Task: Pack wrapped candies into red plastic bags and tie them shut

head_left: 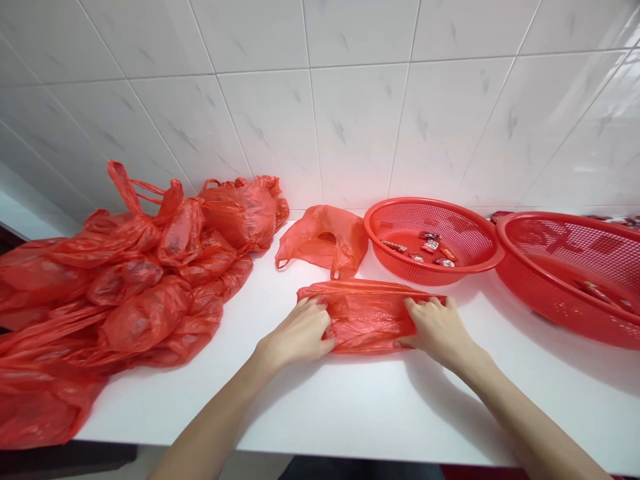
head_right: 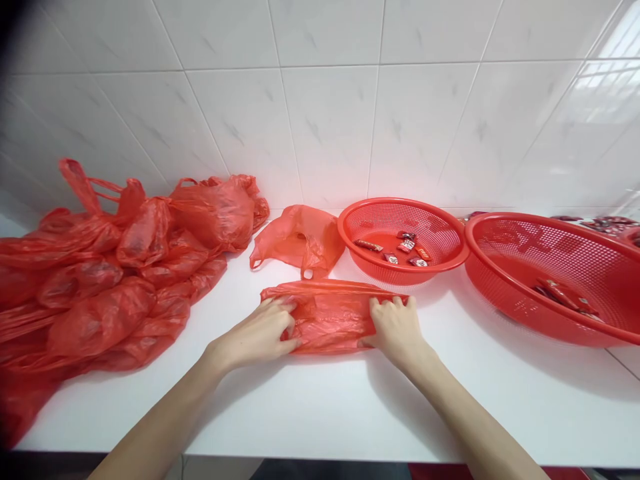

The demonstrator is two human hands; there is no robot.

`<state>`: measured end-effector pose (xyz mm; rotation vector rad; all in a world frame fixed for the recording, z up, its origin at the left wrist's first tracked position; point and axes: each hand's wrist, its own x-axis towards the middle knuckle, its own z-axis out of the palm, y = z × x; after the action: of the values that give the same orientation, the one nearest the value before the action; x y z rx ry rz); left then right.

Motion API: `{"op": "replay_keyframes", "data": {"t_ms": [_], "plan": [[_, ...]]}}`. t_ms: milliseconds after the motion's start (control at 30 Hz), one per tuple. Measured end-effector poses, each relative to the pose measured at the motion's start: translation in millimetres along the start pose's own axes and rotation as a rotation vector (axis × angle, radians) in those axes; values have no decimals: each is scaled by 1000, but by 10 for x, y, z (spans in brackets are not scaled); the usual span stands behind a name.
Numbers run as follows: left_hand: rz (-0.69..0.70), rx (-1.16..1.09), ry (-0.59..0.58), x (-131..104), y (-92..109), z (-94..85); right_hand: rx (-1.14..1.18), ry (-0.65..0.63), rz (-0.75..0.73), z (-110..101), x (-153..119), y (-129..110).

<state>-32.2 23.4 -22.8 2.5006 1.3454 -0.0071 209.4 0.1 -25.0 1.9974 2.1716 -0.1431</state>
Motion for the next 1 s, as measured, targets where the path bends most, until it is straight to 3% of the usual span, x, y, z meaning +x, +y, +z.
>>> {"op": "replay_keyframes", "data": {"t_ms": [100,300,433,600,800,900,1000], "plan": [[5,56,-23,-13,30,-10,6,40,-55,32,-10,37],[167,52,90,15,56,-11,66,226,-189,70,11,111],[192,77,104,76,55,35,71,321,-298,94,63,53],[129,57,-42,98,15,60,125,245,-420,166,187,44],[-17,-36,-172,58,-49,29,160,-20,-354,176,158,171],[10,-49,-161,46,-58,27,136,-44,-363,144,86,161],[126,-94,-61,31,-24,20,136,12,-425,111,40,140]]}}
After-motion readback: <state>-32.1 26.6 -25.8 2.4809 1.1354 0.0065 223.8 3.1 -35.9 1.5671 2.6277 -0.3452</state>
